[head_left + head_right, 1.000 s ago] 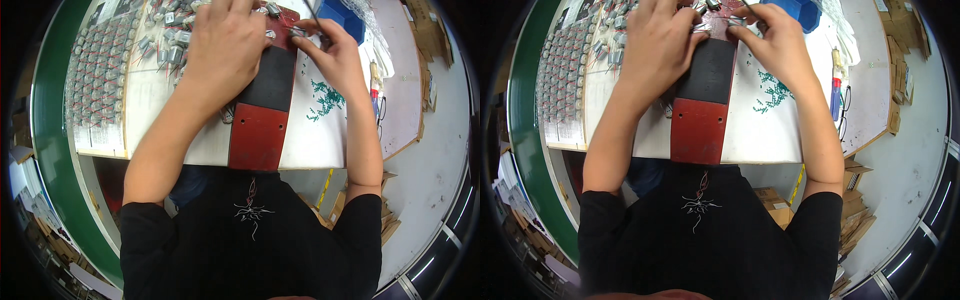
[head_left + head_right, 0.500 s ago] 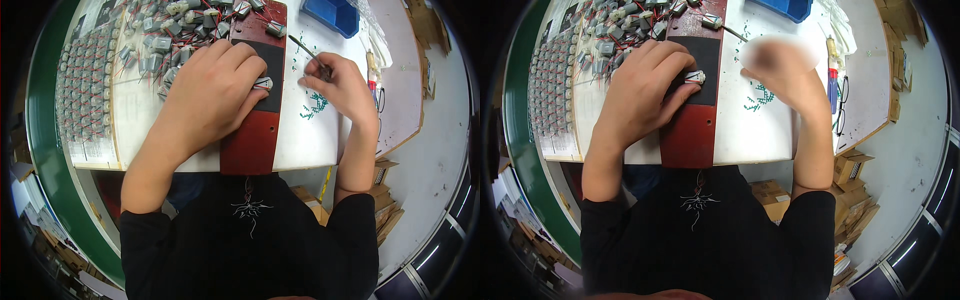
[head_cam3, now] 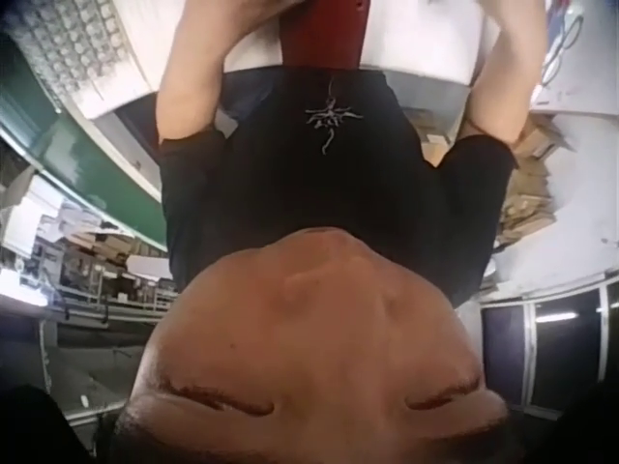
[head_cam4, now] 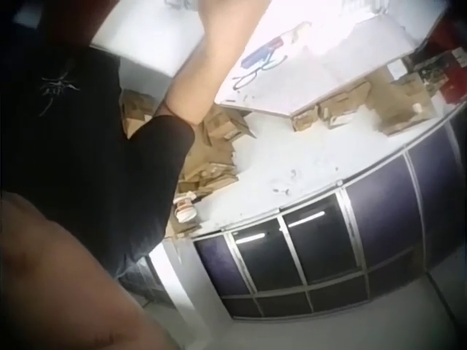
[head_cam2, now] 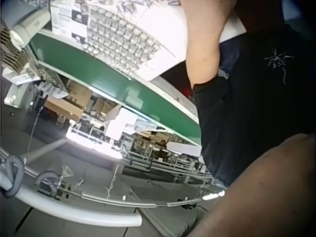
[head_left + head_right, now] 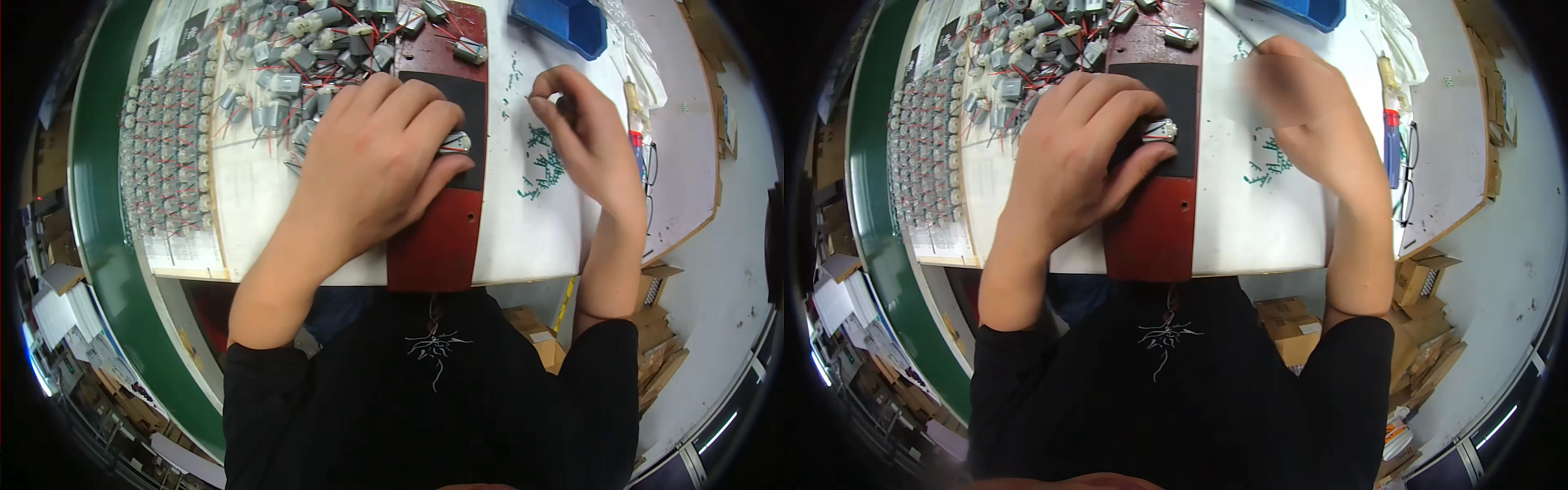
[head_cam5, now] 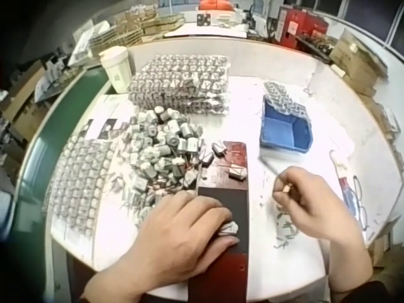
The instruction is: Assembling small electronic components and wiring onto a red fixture on an assembly line.
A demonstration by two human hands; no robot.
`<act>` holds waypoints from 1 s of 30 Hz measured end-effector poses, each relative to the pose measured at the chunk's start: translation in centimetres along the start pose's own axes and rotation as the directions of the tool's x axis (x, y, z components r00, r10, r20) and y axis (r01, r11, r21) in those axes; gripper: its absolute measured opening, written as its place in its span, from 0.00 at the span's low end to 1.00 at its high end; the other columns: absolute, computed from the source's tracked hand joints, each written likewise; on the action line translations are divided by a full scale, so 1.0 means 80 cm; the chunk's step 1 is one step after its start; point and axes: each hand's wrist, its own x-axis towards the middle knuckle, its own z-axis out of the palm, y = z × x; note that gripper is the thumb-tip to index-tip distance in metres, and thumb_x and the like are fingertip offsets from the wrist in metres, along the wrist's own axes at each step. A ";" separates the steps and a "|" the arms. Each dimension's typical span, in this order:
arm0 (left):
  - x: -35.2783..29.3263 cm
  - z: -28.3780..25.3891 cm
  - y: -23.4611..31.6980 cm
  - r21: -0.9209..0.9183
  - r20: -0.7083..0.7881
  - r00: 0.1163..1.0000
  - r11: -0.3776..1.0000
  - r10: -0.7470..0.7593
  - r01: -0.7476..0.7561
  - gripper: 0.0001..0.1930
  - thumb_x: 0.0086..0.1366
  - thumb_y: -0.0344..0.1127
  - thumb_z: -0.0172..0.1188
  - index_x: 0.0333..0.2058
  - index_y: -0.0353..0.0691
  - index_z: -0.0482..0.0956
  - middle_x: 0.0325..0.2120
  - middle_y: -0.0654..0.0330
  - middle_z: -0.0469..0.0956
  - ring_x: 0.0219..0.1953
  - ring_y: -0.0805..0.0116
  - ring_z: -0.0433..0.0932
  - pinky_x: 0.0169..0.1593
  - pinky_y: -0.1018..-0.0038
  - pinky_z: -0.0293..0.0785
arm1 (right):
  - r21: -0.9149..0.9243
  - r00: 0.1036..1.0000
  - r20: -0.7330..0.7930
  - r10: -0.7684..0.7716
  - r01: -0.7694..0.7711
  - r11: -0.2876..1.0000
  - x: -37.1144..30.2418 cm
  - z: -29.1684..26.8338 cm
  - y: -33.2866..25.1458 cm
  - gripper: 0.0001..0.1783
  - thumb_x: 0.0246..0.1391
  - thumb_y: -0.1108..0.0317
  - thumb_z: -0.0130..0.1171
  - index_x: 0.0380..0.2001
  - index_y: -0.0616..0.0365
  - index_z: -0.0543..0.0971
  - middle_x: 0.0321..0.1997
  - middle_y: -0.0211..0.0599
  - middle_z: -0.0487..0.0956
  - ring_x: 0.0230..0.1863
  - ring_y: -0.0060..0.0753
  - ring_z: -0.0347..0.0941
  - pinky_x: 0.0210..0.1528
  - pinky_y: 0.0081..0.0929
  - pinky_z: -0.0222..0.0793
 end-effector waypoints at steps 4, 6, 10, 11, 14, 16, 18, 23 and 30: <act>0.002 0.004 0.002 -0.061 -0.089 0.996 0.998 0.009 -0.015 0.13 0.58 0.34 0.75 0.41 0.40 0.84 0.39 0.59 0.83 0.42 0.56 0.80 0.46 0.65 0.75 | 0.541 0.995 -0.002 0.100 -0.083 0.837 -0.005 0.009 -0.032 0.08 0.70 0.71 0.62 0.46 0.63 0.78 0.37 0.26 0.79 0.34 0.14 0.70 0.33 0.16 0.64; 0.000 0.006 0.001 -0.162 -0.146 0.989 0.986 0.008 -0.032 0.12 0.57 0.32 0.76 0.40 0.40 0.85 0.37 0.59 0.85 0.39 0.57 0.81 0.44 0.66 0.75 | 0.688 0.997 0.014 0.079 -0.066 0.723 -0.008 0.022 -0.047 0.07 0.72 0.71 0.60 0.47 0.64 0.79 0.43 0.26 0.79 0.44 0.14 0.74 0.46 0.16 0.70; 0.003 0.009 0.006 -0.298 -0.213 0.977 0.952 0.006 -0.071 0.11 0.56 0.29 0.77 0.37 0.38 0.86 0.35 0.57 0.86 0.36 0.59 0.81 0.42 0.69 0.74 | 0.824 1.000 0.027 -0.005 -0.019 0.567 -0.014 0.035 -0.047 0.08 0.71 0.71 0.61 0.47 0.64 0.79 0.44 0.27 0.79 0.44 0.16 0.74 0.46 0.15 0.70; 0.002 0.009 0.005 -0.294 -0.206 0.978 0.953 0.011 -0.072 0.11 0.56 0.29 0.77 0.37 0.38 0.86 0.35 0.57 0.86 0.36 0.59 0.81 0.42 0.69 0.74 | 0.828 1.000 0.021 -0.003 -0.015 0.561 -0.014 0.040 -0.047 0.08 0.71 0.71 0.61 0.47 0.64 0.79 0.44 0.27 0.79 0.44 0.16 0.74 0.46 0.15 0.70; 0.002 0.012 0.007 -0.368 -0.288 0.957 0.920 0.021 -0.131 0.11 0.55 0.26 0.76 0.37 0.36 0.86 0.35 0.56 0.86 0.35 0.60 0.81 0.41 0.70 0.74 | 0.819 0.996 -0.021 -0.092 0.070 0.570 -0.010 0.050 -0.046 0.08 0.71 0.67 0.61 0.47 0.59 0.77 0.49 0.34 0.72 0.30 0.10 0.63 0.25 0.10 0.57; 0.002 0.010 0.007 -0.364 -0.301 0.953 0.921 0.025 -0.139 0.11 0.55 0.25 0.76 0.37 0.36 0.86 0.35 0.56 0.86 0.34 0.60 0.81 0.40 0.70 0.74 | 0.869 0.997 0.033 -0.074 0.008 0.495 -0.011 0.044 -0.046 0.08 0.71 0.68 0.62 0.47 0.60 0.78 0.49 0.32 0.74 0.35 0.12 0.68 0.32 0.11 0.62; 0.002 0.009 0.007 -0.359 -0.332 0.943 0.920 0.033 -0.159 0.10 0.54 0.23 0.75 0.36 0.35 0.86 0.35 0.56 0.85 0.34 0.60 0.81 0.39 0.70 0.74 | 0.933 0.988 0.143 -0.052 -0.118 0.340 -0.013 0.037 -0.047 0.08 0.69 0.72 0.64 0.47 0.63 0.80 0.49 0.29 0.79 0.44 0.15 0.76 0.45 0.15 0.72; 0.000 0.009 0.003 -0.216 -0.402 0.912 0.959 0.085 -0.184 0.11 0.52 0.22 0.73 0.35 0.35 0.86 0.34 0.56 0.85 0.33 0.60 0.80 0.37 0.70 0.75 | 0.903 1.000 -0.004 0.002 0.003 0.430 -0.016 0.047 -0.054 0.10 0.66 0.74 0.67 0.48 0.62 0.81 0.47 0.29 0.81 0.43 0.14 0.78 0.45 0.14 0.74; 0.001 0.016 0.001 0.087 -0.462 0.863 0.978 0.206 -0.188 0.11 0.49 0.24 0.73 0.33 0.38 0.86 0.32 0.58 0.83 0.31 0.60 0.79 0.35 0.70 0.75 | 0.869 0.990 0.016 0.142 -0.084 0.487 -0.017 0.048 -0.064 0.12 0.63 0.74 0.71 0.48 0.63 0.82 0.41 0.26 0.84 0.42 0.14 0.79 0.48 0.15 0.76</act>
